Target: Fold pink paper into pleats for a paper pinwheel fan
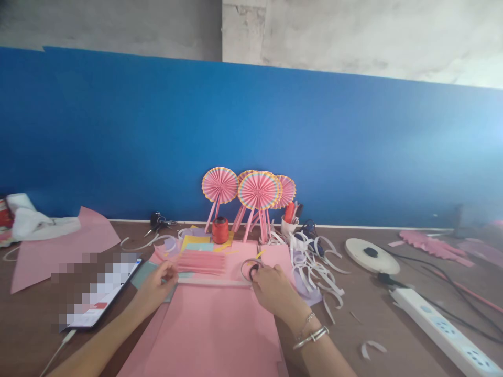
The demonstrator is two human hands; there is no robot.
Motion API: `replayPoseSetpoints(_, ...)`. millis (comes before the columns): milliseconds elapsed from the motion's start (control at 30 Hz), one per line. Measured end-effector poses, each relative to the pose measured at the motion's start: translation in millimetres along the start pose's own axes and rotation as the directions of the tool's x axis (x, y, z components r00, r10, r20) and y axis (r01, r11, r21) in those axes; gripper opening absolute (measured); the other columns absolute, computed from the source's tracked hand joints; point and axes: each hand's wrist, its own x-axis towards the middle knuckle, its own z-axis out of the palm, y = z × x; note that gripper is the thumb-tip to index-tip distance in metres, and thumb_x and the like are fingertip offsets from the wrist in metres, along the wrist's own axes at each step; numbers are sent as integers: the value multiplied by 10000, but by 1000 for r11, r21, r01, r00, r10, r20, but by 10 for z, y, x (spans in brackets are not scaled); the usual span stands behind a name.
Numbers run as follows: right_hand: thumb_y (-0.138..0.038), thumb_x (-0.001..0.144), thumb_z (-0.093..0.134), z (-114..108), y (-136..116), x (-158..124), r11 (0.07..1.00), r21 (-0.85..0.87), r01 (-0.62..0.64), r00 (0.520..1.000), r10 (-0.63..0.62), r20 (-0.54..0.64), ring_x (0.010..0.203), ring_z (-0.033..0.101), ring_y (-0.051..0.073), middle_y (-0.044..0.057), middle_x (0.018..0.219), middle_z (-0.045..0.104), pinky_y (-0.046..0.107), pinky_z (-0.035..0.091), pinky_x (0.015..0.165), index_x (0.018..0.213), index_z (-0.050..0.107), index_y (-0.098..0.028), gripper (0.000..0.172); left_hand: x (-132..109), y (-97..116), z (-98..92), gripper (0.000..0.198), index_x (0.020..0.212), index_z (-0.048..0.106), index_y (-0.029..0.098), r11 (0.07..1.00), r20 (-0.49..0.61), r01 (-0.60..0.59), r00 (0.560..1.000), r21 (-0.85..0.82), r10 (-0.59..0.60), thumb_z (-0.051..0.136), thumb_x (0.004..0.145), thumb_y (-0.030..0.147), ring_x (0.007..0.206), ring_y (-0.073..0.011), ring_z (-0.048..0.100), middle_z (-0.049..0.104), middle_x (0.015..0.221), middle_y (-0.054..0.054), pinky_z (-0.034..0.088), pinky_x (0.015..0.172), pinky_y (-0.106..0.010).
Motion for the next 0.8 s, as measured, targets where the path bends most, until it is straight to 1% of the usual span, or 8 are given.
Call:
replayPoseSetpoints(133, -128, 883, 358, -37, -22, -2, 1000, 3, -13, 1000, 13, 12, 935, 589, 213, 130, 905, 657, 312, 348, 791, 933, 619, -145, 266, 5, 13, -7, 112, 693, 502, 226, 1000, -10, -9, 1000, -2, 9, 469, 658, 327, 665, -199, 597, 596, 651, 2, 478, 650, -322)
replayPoseSetpoints(333, -128, 883, 352, 12, 8, 12, 1000, 16, -17, 1000, 16, 19, 948, 582, 212, 123, 916, 655, 313, 347, 800, 949, 617, -154, 274, -6, 12, 10, 131, 715, 522, 225, 1000, -11, -5, 1000, -9, 5, 478, 645, 327, 664, -200, 598, 609, 663, 0, 476, 638, -315)
replayPoseSetpoints(500, -140, 890, 335, 29, 43, 19, 998, 64, -17, 1000, 17, 13, 928, 586, 208, 106, 927, 659, 306, 349, 784, 941, 622, -175, 294, -11, -7, 16, 155, 740, 536, 223, 1000, -16, 12, 1000, -23, -12, 510, 644, 341, 695, -207, 608, 630, 702, -8, 474, 656, -320)
replayPoseSetpoints(667, -149, 878, 339, -5, 54, 57, 991, 132, -25, 1000, 26, -9, 929, 587, 197, 85, 943, 670, 296, 346, 785, 938, 639, -193, 310, 5, -1, 9, 168, 735, 536, 216, 999, -29, 17, 999, -39, -18, 517, 671, 369, 715, -207, 601, 622, 724, -15, 470, 650, -314)
replayPoseSetpoints(733, -131, 856, 352, -37, 56, 81, 983, 181, -41, 998, 47, -30, 912, 594, 189, 77, 931, 681, 289, 346, 772, 887, 656, -189, 311, 3, 24, 4, 172, 733, 526, 213, 998, -48, 1, 999, -64, -4, 514, 690, 379, 705, -199, 594, 603, 716, -12, 474, 658, -312)
replayPoseSetpoints(800, -126, 843, 355, -74, 70, 101, 961, 272, -56, 994, 78, -72, 823, 606, 174, 63, 864, 689, 280, 354, 733, 787, 660, -178, 315, -13, 69, -4, 157, 733, 510, 213, 995, -81, -26, 997, -95, 19, 517, 711, 368, 691, -188, 586, 583, 706, -4, 482, 676, -310)
